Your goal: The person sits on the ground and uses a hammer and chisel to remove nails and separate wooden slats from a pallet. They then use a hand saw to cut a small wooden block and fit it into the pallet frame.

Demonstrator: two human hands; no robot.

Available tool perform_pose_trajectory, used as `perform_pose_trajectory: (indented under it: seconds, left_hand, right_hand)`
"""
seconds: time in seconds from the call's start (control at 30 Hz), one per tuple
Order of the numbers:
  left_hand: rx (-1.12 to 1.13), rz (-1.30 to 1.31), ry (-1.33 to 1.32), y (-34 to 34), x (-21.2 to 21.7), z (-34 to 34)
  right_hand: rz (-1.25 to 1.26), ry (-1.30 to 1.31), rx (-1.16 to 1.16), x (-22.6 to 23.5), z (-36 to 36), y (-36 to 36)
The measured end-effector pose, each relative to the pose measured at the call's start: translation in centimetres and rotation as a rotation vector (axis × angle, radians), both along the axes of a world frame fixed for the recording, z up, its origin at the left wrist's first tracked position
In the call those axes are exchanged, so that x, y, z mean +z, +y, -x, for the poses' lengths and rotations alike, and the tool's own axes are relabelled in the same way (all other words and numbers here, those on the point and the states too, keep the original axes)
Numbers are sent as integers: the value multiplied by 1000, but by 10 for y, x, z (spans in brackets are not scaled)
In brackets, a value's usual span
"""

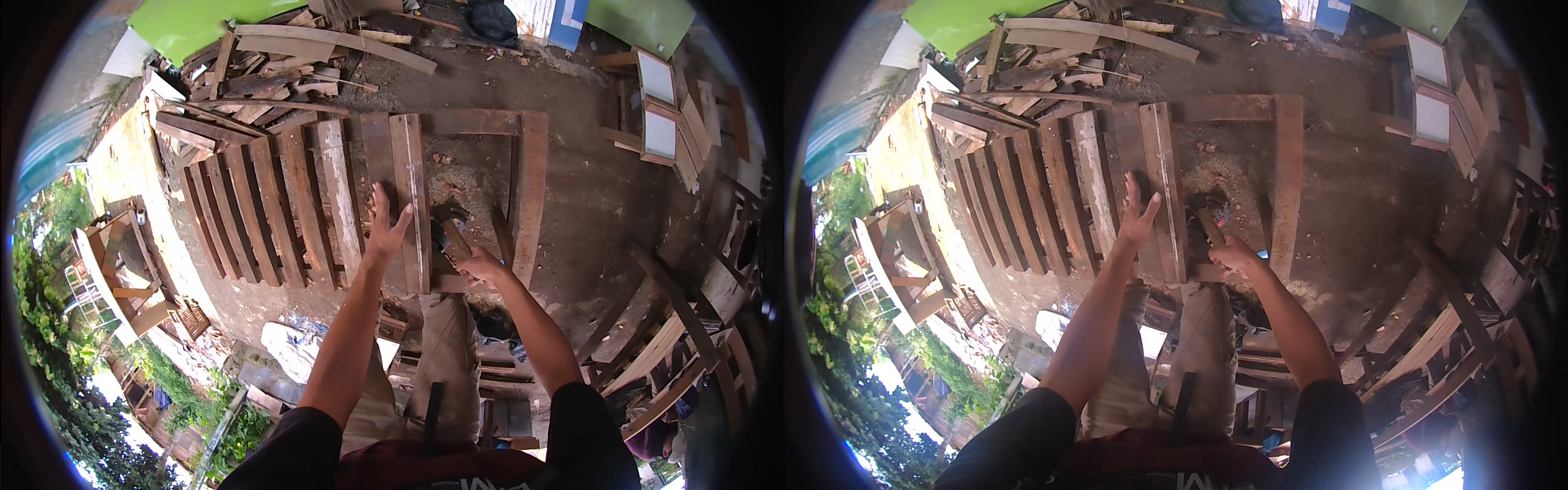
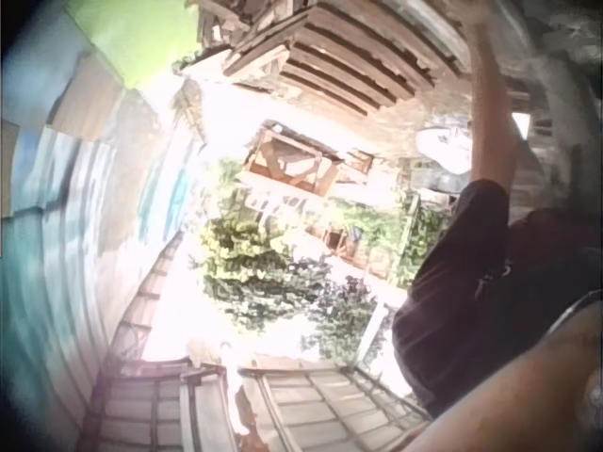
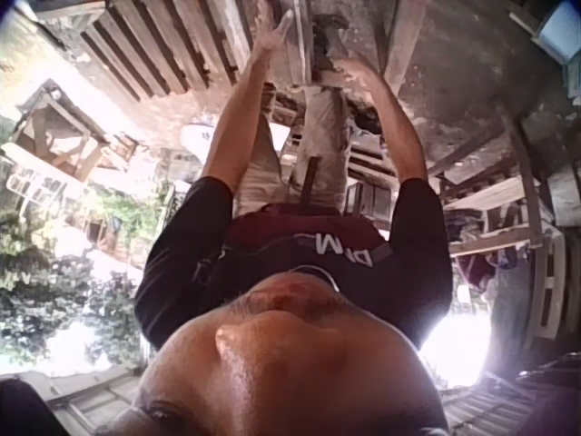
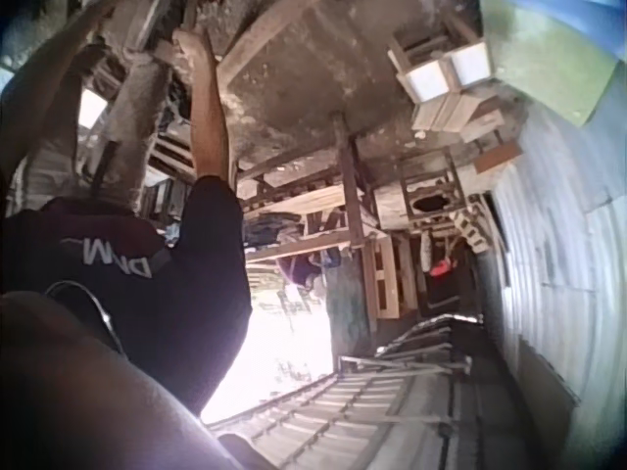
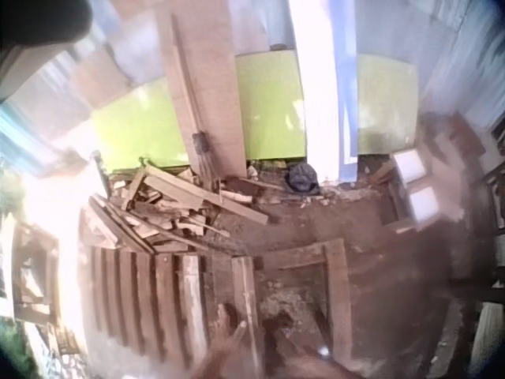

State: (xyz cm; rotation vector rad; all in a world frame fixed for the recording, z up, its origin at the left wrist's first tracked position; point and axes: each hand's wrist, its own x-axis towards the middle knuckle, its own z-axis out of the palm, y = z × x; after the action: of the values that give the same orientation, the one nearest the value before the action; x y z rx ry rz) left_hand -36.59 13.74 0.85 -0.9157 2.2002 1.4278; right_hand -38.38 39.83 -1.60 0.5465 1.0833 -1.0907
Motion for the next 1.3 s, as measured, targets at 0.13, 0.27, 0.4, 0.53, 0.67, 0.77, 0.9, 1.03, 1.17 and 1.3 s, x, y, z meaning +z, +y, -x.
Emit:
perform_pose_trajectory:
  seconds: [0.13,0.27,0.4,0.53,0.67,0.77,0.9,1.03,1.17,1.3]
  left_hand:
    - [-72,25,-17,-3,1,2]
    - [-101,72,-34,1,1,-4]
    - [-44,60,13,3,-7,-8]
    - [-3,70,6,7,-9,-10]
    - [-65,306,-59,28,-6,-2]
    - [-66,467,-11,50,-8,9]
    - [-202,484,106,76,-18,25]
    - [-40,265,245,90,-24,34]
    - [92,2,183,75,-17,37]
    - [256,-531,210,34,13,25]
  right_hand:
    - [-94,-121,-426,-21,-3,-40]
    - [-287,4,-285,-51,-2,-64]
    - [-94,-44,-83,9,-4,-6]
    - [-72,-96,-23,62,-4,56]
    - [-224,-44,-282,33,-28,55]
    - [-219,71,-265,4,-42,47]
    - [-215,50,-354,6,-49,33]
    - [-274,119,-309,35,-48,19]
    - [-329,159,-342,72,-53,21]
    - [-306,166,-417,110,-75,42]
